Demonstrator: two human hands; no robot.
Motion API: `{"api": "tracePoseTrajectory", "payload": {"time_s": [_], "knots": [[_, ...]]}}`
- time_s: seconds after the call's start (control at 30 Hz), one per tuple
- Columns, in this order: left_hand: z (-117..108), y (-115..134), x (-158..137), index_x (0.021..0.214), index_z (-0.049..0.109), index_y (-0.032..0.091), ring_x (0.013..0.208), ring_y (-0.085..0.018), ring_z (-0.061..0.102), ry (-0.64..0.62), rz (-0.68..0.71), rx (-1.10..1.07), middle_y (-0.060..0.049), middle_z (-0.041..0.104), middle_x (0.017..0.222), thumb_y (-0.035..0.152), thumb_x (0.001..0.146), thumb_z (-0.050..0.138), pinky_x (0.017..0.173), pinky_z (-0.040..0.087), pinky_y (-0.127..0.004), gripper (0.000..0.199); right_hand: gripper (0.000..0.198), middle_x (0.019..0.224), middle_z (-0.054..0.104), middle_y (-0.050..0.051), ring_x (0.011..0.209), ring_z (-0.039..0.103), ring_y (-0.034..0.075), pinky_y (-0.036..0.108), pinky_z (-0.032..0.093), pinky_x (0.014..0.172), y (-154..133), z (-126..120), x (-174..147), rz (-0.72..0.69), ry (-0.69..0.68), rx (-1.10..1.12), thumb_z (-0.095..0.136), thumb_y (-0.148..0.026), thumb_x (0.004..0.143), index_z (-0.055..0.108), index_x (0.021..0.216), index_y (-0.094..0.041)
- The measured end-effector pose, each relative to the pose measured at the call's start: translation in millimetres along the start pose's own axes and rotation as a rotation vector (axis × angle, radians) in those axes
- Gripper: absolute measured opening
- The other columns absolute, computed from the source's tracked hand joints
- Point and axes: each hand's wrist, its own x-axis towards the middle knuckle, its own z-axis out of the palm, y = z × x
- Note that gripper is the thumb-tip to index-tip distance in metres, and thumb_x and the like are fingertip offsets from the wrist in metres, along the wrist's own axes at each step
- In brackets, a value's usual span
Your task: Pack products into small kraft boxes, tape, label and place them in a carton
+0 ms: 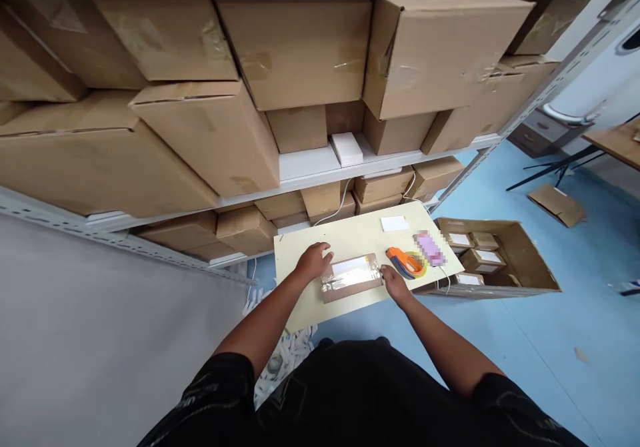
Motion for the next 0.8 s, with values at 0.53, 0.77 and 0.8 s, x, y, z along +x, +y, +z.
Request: {"api": "tracePoseTrajectory", "payload": {"time_s": [0.53,0.77,0.8], "knots": [[115,143,197,0.109,0.074,0.022,0.122,-0.028,0.06,-0.547,0.484,0.65,-0.012,0.07,0.123,0.014,0.087,0.061,0.105,0.046,-0.041,0.027,0.056,0.169,0.033,0.013,0.157,0.027,0.037,0.053,0.03,0.122,52,8,25,-0.342,-0.224,-0.789,0.051,-0.024,0.098,0.052,0.154,-0.017],[171,149,267,0.138,0.062,0.03,0.152,-0.032,0.032,-0.566,0.56,0.709,-0.007,0.041,0.165,0.0,0.079,0.062,0.112,0.036,-0.046,0.067,0.054,0.168,0.034,0.015,0.155,0.031,0.038,0.057,0.036,0.119,53,7,30,-0.368,-0.241,-0.834,0.049,-0.025,0.101,0.051,0.155,-0.018],[177,147,274,0.143,0.057,0.034,0.154,-0.033,0.028,-0.585,0.549,0.723,-0.005,0.035,0.169,-0.001,0.076,0.064,0.111,0.037,-0.046,0.076,0.054,0.168,0.034,0.015,0.155,0.031,0.039,0.057,0.036,0.119,54,7,31,-0.371,-0.237,-0.826,0.049,-0.026,0.101,0.051,0.154,-0.017]]}}
